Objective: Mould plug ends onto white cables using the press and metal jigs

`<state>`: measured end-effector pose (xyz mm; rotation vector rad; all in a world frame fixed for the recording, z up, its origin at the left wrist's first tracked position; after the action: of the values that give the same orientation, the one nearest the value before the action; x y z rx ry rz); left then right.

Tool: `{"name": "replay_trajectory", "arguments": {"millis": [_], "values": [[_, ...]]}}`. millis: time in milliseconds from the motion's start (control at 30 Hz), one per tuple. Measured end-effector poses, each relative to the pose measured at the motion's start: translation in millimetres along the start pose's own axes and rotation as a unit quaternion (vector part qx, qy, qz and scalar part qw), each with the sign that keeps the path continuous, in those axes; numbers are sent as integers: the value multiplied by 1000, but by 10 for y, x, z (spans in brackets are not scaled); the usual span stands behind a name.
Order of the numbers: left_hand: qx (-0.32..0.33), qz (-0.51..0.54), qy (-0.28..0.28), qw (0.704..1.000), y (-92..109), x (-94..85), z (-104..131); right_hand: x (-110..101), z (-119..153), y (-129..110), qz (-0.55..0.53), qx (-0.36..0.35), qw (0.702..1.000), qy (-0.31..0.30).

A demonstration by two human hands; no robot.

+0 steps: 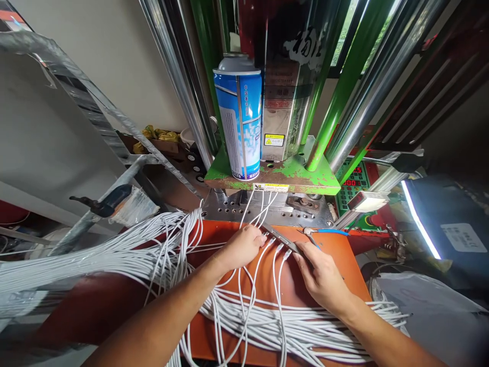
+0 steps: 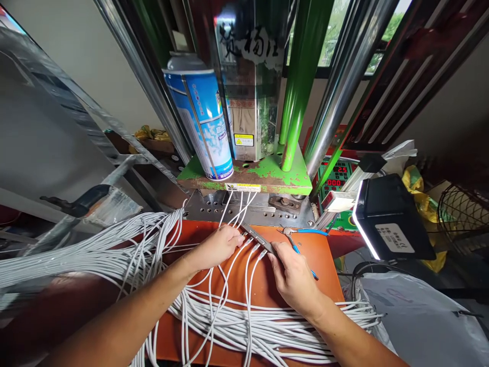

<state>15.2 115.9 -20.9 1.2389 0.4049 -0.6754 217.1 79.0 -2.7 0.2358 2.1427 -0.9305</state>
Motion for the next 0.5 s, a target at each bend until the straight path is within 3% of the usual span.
{"name": "replay_trajectory", "arguments": {"millis": [167,500], "values": [[29,-57,-5,998,-3,-34,-27,31,6,-55,24,-29,999,-15],[10,-172,58,983,205,9,176,-31,-47,-156,-48,-39,995,-75]]}}
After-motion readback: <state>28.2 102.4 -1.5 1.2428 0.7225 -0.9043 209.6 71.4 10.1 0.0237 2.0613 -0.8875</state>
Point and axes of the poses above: each hand's wrist, its own z-axis away from the middle knuckle, its own x-axis out of the palm, y = z × x, the point moved 8 cm from there along -z, towards the middle knuckle, and after that the axes turned 11 degrees about -x, right-handed, at the moved point
